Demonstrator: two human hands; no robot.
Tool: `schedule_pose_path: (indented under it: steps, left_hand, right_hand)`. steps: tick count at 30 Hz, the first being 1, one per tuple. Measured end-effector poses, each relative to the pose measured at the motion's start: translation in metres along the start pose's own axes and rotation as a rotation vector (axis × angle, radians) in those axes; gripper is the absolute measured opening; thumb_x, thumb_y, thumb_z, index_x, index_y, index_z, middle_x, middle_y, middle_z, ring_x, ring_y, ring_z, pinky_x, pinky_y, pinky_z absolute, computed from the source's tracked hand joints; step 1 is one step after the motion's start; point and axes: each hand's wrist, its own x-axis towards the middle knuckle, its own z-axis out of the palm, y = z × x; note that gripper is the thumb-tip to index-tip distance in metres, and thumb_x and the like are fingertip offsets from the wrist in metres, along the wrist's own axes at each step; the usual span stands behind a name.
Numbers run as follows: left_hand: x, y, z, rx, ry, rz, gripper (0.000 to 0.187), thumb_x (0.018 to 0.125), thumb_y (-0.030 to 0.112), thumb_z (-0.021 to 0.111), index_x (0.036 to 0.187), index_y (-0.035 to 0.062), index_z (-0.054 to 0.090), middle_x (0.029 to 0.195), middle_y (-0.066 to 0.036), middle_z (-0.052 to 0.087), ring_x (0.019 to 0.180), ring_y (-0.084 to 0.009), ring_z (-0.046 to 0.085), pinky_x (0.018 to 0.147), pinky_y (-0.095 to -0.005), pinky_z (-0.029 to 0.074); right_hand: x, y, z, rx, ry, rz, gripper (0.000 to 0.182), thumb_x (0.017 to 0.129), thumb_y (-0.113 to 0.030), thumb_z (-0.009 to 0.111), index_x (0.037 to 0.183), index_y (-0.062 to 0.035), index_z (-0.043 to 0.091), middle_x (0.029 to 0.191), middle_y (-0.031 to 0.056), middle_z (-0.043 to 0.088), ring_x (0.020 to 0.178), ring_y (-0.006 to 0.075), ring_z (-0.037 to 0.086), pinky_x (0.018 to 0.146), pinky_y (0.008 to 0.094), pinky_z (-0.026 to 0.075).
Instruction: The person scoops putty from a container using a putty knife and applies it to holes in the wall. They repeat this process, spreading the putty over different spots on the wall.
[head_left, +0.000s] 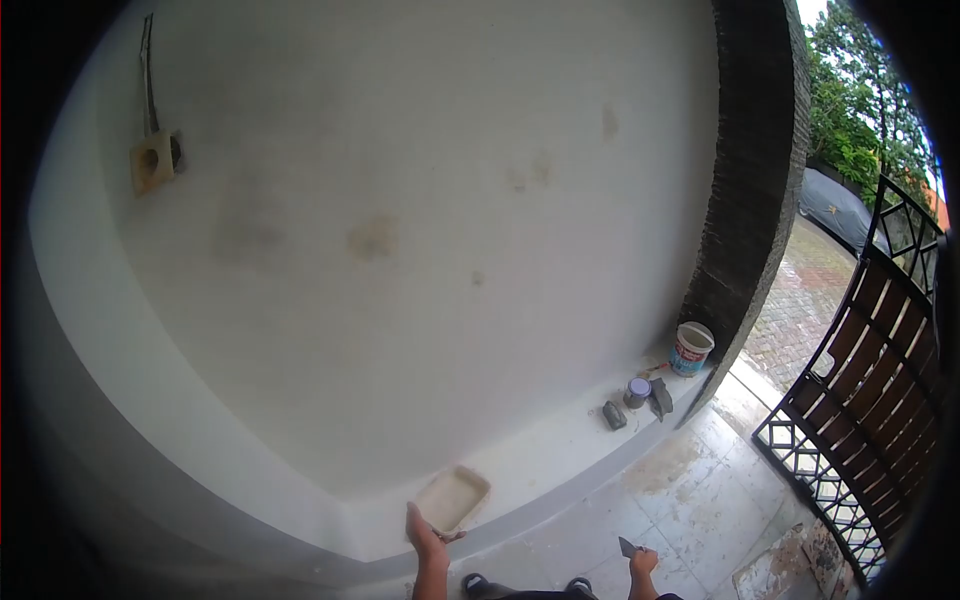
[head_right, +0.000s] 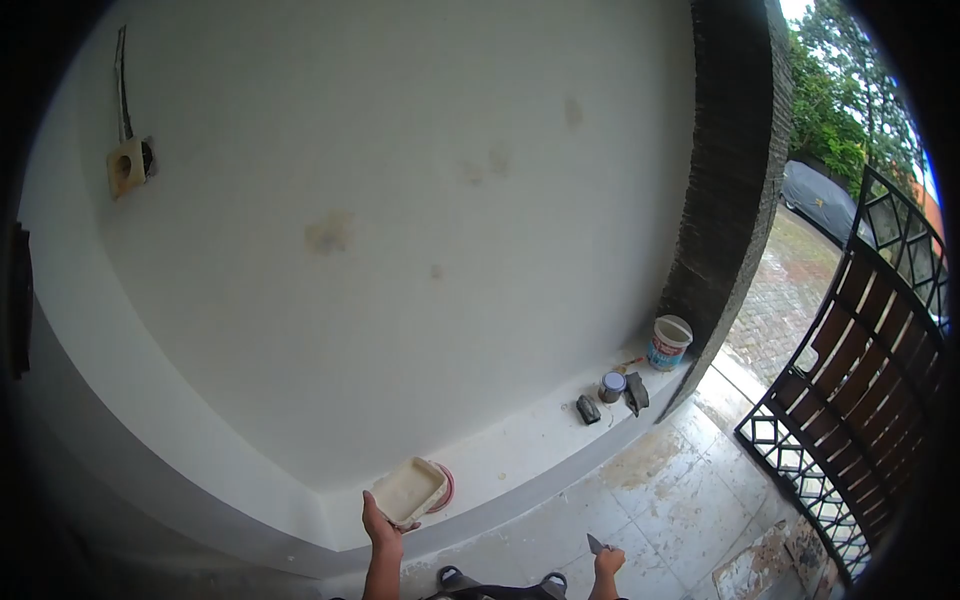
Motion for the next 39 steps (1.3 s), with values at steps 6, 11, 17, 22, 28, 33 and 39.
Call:
schedule_pose_path:
  steps: [6,11,17,22,28,33,39]
  left_hand:
    - [-0.053,-0.058,0.022,-0.061,0.080,-0.042,0.066,0.095,0.058,0.033,0.132,0.0050,0.045,0.114,-0.017,0.063,0.085,-0.0338,0.069,0.047,-0.0436,0.058]
    - [-0.108,-0.086,0.026,-0.058,0.222,-0.024,0.062,0.096,0.057,0.034,0.130,0.0067,0.047,0.112,-0.017,0.064,0.083,-0.0336,0.069,0.047,-0.0447,0.058]
    - [-0.161,-0.095,0.023,-0.045,0.361,-0.001,0.059,0.097,0.054,0.034,0.126,0.0040,0.046,0.110,-0.017,0.063,0.081,-0.0337,0.069,0.048,-0.0443,0.059]
    - [-0.151,-0.125,0.006,-0.060,0.365,-0.055,0.072,0.092,0.060,0.048,0.138,0.0050,0.042,0.125,-0.018,0.058,0.099,-0.0349,0.064,0.063,-0.0447,0.056]
    - [-0.154,-0.090,0.052,0.039,0.293,0.048,0.059,0.097,0.053,0.034,0.129,0.0048,0.045,0.113,-0.018,0.063,0.084,-0.0347,0.069,0.048,-0.0441,0.058]
    - [-0.140,-0.090,0.066,-0.016,0.252,0.074,0.053,0.098,0.048,0.039,0.125,0.0026,0.044,0.114,-0.020,0.060,0.085,-0.0377,0.068,0.049,-0.0464,0.060]
    - [-0.132,-0.100,0.067,-0.013,0.169,0.027,0.054,0.097,0.049,0.040,0.127,0.0040,0.043,0.115,-0.021,0.059,0.086,-0.0382,0.068,0.049,-0.0473,0.060]
  right_hand:
    - [0.030,-0.073,-0.029,-0.084,-0.299,-0.456,0.028,0.071,-0.007,0.050,0.090,0.0013,0.070,0.081,0.0198,0.069,0.072,0.0346,0.068,0.069,0.0460,0.054]
    - [0.061,-0.068,-0.005,0.350,-0.536,0.369,0.030,0.086,-0.028,0.053,0.108,-0.0074,0.056,0.103,0.0139,0.062,0.084,0.0292,0.061,0.067,0.0542,0.049]
    - [0.063,-0.088,0.018,0.629,-0.829,0.451,0.040,0.087,-0.038,0.053,0.117,-0.0127,0.047,0.118,0.0112,0.052,0.100,0.0271,0.054,0.080,0.0540,0.046]
    - [0.006,-0.204,0.006,0.877,-1.025,0.451,0.023,0.082,-0.031,0.052,0.095,-0.0129,0.046,0.110,0.0100,0.049,0.102,0.0260,0.050,0.084,0.0441,0.042]
    - [-0.056,-0.287,-0.038,1.018,-1.284,0.348,0.010,0.085,-0.022,0.054,0.085,-0.0131,0.050,0.102,0.0068,0.054,0.096,0.0255,0.052,0.083,0.0430,0.041]
    - [-0.071,-0.317,-0.087,1.050,-1.377,0.273,0.012,0.084,-0.020,0.060,0.091,-0.0129,0.055,0.097,0.0035,0.057,0.093,0.0232,0.053,0.082,0.0407,0.041]
    - [-0.061,-0.319,-0.123,1.094,-1.319,0.224,0.016,0.084,-0.024,0.066,0.096,-0.0172,0.059,0.092,-0.0025,0.058,0.089,0.0187,0.052,0.082,0.0383,0.040]
